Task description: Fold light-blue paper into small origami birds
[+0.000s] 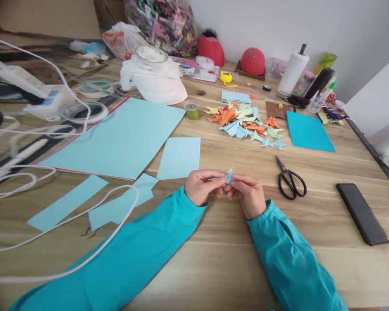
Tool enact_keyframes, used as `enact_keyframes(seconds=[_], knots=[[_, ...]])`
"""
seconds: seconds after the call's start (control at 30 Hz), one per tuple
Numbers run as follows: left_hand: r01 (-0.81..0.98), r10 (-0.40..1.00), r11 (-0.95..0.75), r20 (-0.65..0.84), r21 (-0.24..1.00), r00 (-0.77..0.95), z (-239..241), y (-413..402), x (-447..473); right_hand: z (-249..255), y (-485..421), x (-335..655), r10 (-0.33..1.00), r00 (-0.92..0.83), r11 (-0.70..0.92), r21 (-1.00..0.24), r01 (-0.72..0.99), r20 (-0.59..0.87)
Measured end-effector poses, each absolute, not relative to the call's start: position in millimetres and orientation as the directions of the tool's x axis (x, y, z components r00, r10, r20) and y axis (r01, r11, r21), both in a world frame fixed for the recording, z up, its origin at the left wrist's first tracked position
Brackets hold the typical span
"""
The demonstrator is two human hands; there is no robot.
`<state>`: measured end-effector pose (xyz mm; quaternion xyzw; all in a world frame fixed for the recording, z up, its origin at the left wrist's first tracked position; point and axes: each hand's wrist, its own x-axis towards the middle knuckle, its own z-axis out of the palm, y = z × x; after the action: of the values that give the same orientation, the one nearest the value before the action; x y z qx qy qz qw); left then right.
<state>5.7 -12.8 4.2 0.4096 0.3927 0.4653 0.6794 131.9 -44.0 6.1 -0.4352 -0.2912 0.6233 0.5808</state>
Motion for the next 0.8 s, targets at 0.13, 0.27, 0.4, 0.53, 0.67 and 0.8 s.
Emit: enact_keyframes(seconds=[0.13, 0.27, 0.4, 0.53, 0.67, 0.8], knots=[[-0.343, 0.945, 0.257, -0.161, 0.904, 0.285, 7.5, -14.0, 6.0, 7.5, -42.7, 133.0, 0.973, 0.07, -0.156, -0.851, -0.501, -0.22], [-0.34, 0.946, 0.248, -0.151, 0.907, 0.286, 5.7, -14.2, 6.9, 6.6, -42.1, 135.2, 0.974, 0.059, -0.158, -0.843, -0.513, -0.218], [-0.31, 0.955, 0.227, -0.147, 0.923, 0.259, 6.1, -14.9, 7.7, 5.9, -42.3, 134.9, 0.974, 0.05, -0.162, -0.839, -0.52, -0.219], [-0.324, 0.965, 0.199, -0.129, 0.925, 0.227, 8.4, -15.1, 7.8, 5.5, -43.0, 132.7, 0.979, 0.058, -0.139, -0.85, -0.508, -0.195], [-0.296, 0.974, 0.166, -0.109, 0.941, 0.198, 8.8, -13.8, 6.0, 5.5, -43.8, 130.8, 0.982, 0.062, -0.128, -0.868, -0.479, -0.179], [-0.249, 0.976, 0.149, -0.102, 0.957, 0.192, 9.6, -13.9, 5.1, 6.4, -44.2, 131.0, 0.982, 0.056, -0.136, -0.88, -0.456, -0.181]])
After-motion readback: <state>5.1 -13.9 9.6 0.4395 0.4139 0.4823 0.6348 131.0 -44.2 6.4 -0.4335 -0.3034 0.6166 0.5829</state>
